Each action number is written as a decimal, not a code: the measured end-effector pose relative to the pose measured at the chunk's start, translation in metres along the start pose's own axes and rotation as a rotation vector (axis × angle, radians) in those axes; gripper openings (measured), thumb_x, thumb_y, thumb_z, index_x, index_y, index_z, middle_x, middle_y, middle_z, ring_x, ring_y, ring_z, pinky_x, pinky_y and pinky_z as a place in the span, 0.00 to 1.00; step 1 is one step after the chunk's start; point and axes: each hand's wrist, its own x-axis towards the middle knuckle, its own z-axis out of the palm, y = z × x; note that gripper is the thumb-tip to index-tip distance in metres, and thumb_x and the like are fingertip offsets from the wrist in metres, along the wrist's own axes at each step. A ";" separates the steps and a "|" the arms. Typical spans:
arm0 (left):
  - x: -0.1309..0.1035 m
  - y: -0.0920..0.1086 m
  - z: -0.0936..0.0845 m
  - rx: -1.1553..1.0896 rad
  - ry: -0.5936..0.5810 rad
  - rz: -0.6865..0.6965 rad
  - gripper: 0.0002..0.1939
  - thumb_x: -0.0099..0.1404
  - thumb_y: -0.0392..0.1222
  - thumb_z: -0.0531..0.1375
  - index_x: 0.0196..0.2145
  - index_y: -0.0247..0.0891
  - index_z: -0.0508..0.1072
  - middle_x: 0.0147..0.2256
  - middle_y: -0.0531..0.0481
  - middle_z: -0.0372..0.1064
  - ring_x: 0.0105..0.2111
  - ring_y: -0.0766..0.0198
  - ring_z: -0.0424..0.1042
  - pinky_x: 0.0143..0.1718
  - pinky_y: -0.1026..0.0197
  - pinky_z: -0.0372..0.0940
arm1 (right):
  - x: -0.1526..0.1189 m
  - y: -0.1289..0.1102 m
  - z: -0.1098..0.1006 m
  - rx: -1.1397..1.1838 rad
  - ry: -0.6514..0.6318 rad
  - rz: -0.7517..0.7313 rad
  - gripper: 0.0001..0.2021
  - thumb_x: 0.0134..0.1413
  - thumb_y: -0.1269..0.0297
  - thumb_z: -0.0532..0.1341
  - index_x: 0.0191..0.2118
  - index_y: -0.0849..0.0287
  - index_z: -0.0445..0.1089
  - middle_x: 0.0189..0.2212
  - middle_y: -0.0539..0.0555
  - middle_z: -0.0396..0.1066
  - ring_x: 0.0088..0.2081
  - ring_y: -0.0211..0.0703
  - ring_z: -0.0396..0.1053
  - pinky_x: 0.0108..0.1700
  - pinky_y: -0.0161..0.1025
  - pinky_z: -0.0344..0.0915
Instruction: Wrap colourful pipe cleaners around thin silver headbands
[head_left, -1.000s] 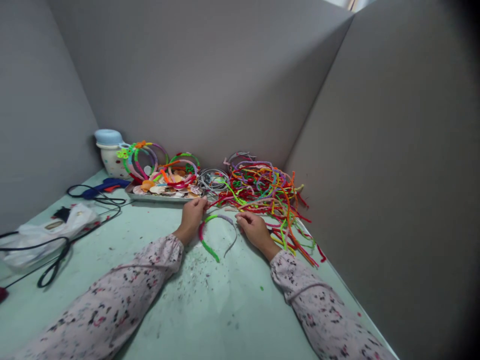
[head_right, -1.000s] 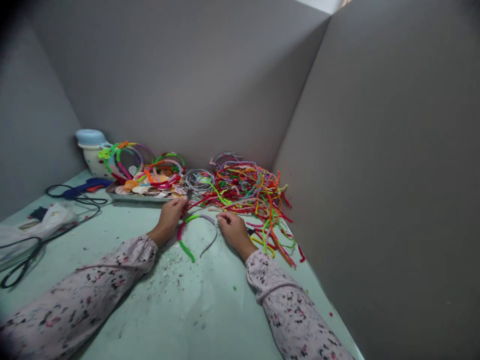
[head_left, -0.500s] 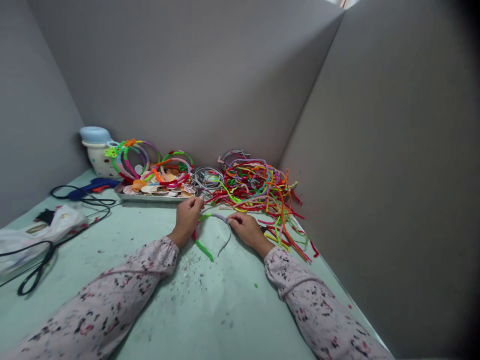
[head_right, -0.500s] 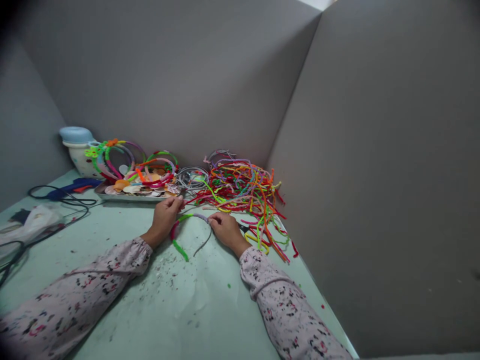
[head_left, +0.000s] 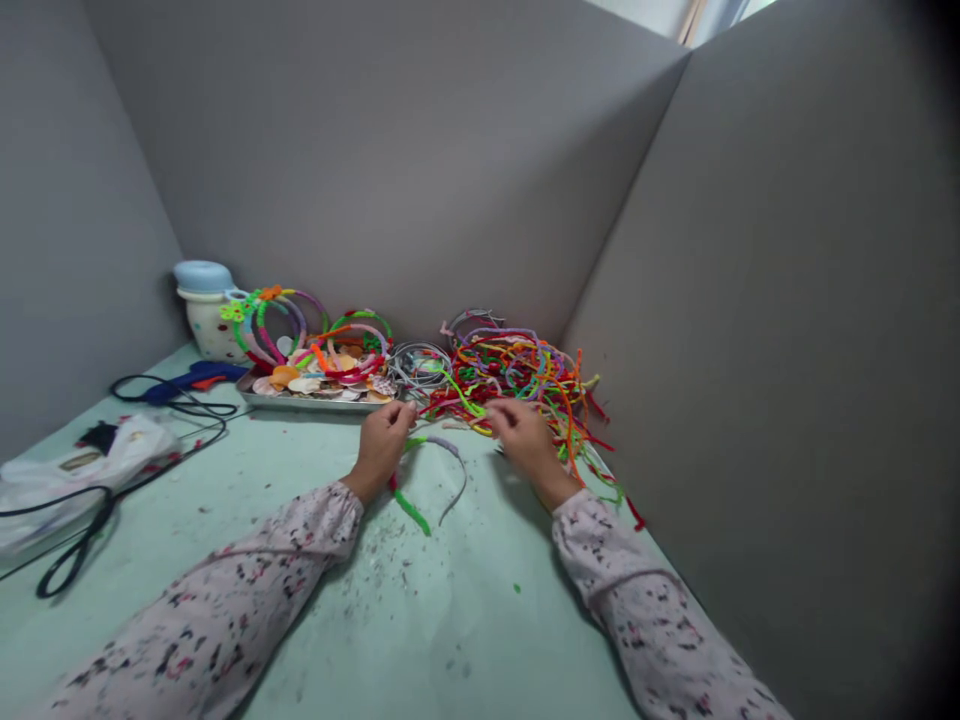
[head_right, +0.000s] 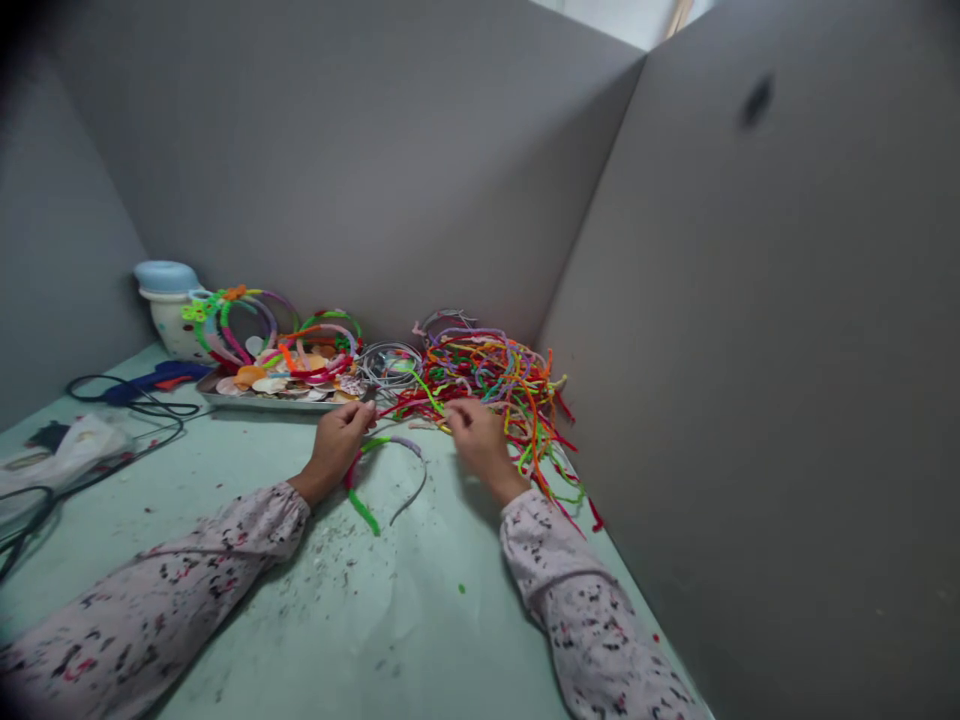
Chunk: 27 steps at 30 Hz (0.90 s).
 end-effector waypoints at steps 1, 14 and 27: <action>0.001 0.000 0.000 -0.003 -0.005 -0.004 0.17 0.62 0.51 0.53 0.23 0.36 0.69 0.22 0.52 0.66 0.25 0.65 0.63 0.28 0.65 0.54 | 0.016 0.002 -0.014 -0.037 0.120 0.001 0.12 0.56 0.60 0.55 0.40 0.57 0.73 0.36 0.54 0.75 0.36 0.44 0.70 0.41 0.39 0.64; 0.005 -0.002 -0.005 -0.008 0.002 -0.007 0.17 0.63 0.50 0.53 0.22 0.37 0.67 0.21 0.53 0.64 0.24 0.66 0.62 0.27 0.65 0.54 | 0.141 0.100 -0.075 -0.639 -0.071 0.258 0.13 0.45 0.63 0.64 0.37 0.62 0.77 0.33 0.63 0.76 0.33 0.46 0.71 0.34 0.37 0.62; 0.005 -0.004 -0.006 0.020 0.000 -0.005 0.18 0.62 0.50 0.52 0.22 0.36 0.68 0.21 0.53 0.64 0.25 0.66 0.62 0.27 0.65 0.53 | 0.178 0.067 -0.121 -0.672 0.069 0.271 0.15 0.54 0.68 0.56 0.42 0.72 0.75 0.40 0.71 0.73 0.43 0.46 0.70 0.43 0.39 0.59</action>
